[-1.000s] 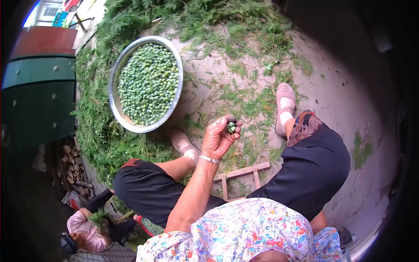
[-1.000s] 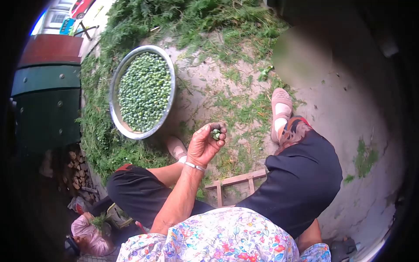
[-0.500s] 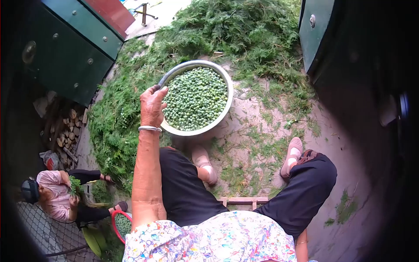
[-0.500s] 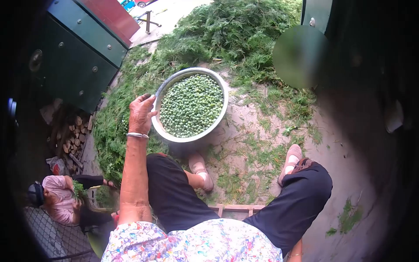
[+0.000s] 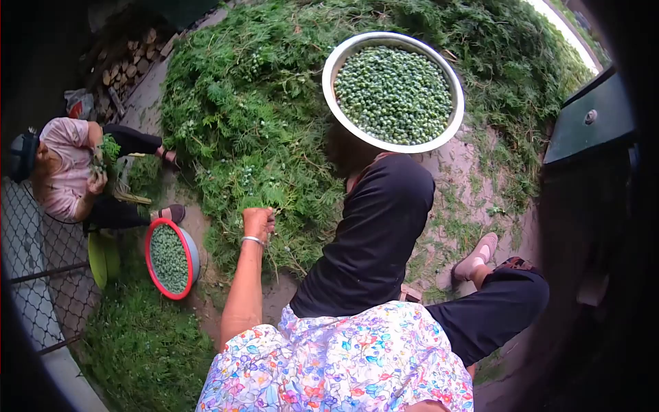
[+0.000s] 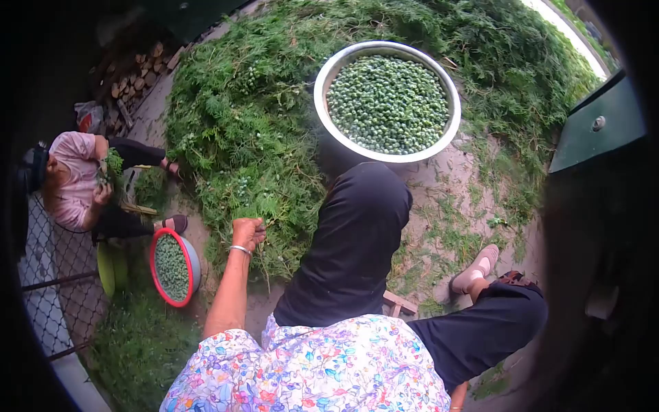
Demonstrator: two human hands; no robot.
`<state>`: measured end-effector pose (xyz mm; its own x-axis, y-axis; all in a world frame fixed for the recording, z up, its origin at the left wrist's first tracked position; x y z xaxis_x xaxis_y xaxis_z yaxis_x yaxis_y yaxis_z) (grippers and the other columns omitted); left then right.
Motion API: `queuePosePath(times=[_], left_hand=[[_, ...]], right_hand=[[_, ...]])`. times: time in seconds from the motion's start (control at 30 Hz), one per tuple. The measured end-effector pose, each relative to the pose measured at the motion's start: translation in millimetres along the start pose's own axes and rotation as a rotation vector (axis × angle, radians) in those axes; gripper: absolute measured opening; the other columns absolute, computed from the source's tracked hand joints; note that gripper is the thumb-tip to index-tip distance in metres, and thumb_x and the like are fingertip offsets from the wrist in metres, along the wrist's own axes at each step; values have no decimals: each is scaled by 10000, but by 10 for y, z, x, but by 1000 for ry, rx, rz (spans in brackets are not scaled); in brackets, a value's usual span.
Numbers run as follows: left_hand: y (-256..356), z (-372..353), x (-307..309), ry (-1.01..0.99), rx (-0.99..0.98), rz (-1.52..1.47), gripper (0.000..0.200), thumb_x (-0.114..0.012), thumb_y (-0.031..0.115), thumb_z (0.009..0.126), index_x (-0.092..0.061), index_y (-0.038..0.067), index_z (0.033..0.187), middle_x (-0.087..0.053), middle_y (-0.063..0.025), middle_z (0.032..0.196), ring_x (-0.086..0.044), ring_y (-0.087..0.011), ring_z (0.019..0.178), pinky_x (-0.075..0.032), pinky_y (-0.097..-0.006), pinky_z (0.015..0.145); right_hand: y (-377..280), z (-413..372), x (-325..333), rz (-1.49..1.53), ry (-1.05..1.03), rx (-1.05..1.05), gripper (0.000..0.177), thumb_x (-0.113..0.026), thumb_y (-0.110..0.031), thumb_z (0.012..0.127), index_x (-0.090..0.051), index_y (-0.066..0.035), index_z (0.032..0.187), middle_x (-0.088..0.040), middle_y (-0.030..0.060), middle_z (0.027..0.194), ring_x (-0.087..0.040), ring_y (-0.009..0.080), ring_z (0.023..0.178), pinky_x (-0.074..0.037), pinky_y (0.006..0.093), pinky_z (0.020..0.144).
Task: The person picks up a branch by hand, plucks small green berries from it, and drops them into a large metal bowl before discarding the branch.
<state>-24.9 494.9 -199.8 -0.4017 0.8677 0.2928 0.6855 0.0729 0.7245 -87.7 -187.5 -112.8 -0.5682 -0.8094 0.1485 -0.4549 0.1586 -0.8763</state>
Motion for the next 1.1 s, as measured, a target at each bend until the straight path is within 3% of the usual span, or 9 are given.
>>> queuePosePath(times=[0.07,0.1,0.27,0.37,0.5,0.63,0.83,0.93,1.1], left_hand=[[-463,43,173,37,29,105,169,-633,71,769,-572,4,626,-586,-85,585,-532,-164,457,-419,-310,422],[-545,94,304,222,-178,413,185,-637,101,737,-568,-11,608,-591,-131,578,-562,-278,482,-448,-400,498],[-449,-523,516,596,-386,740,312,-712,220,696,-581,-7,865,-649,-214,867,-616,-415,819,-482,-474,699],[-630,-494,444,435,-120,858,380,-717,228,704,-550,-14,945,-633,-237,949,-616,-404,856,-486,-484,738],[-959,-320,229,268,-165,1014,318,-702,184,698,-566,-33,886,-633,-241,903,-623,-390,836,-496,-461,760],[-1099,-254,287,437,-118,648,249,-677,152,670,-585,-54,777,-612,-290,903,-596,-432,839,-490,-446,779],[-1873,-179,287,496,-19,-54,586,-674,-70,682,-371,-102,1183,-532,-212,1005,-581,-273,617,-477,-378,530],[-1307,-475,270,405,151,-170,539,-655,-36,719,-391,-93,1186,-550,-136,763,-515,-166,485,-358,-292,358],[-83,-666,575,177,-154,-53,424,-697,70,757,-512,-123,1085,-577,-70,694,-481,-107,441,-339,-242,349]], right_hand=[[48,-58,-72,-54,-14,-17,236,-534,-143,921,-581,70,1013,-651,124,875,-635,186,778,-517,325,688],[87,-91,-106,-80,-20,-28,236,-534,-142,921,-581,70,1012,-651,124,875,-635,186,778,-517,324,688],[206,-248,-119,-159,-17,-61,236,-534,-142,921,-584,71,1009,-652,122,874,-634,184,778,-516,323,689],[272,-350,-84,-178,-11,-69,236,-534,-142,921,-585,72,1007,-652,121,874,-633,182,777,-516,323,689],[308,-527,129,-193,19,-71,236,-533,-142,921,-587,73,1004,-652,119,873,-632,181,777,-516,322,689],[308,-719,393,-204,60,-64,236,-533,-141,921,-589,74,1001,-652,118,873,-632,179,777,-515,321,689],[358,-948,656,-196,103,-55,236,-533,-141,921,-591,75,997,-653,116,872,-630,176,776,-514,320,689],[362,-1057,803,-200,124,-50,237,-532,-141,921,-593,76,995,-653,115,871,-630,175,776,-514,319,689],[401,-1196,977,-187,157,-40,237,-532,-141,921,-595,77,992,-653,113,871,-629,173,775,-514,319,690]])
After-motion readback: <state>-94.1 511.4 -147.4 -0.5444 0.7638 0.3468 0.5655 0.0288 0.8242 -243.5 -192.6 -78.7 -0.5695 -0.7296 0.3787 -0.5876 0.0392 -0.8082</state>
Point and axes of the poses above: each hand's wrist, its own z-axis towards the middle knuckle, its own x-axis out of the back of the hand, y = z × x, the point moved 7 cm from there along z, towards the middle knuckle
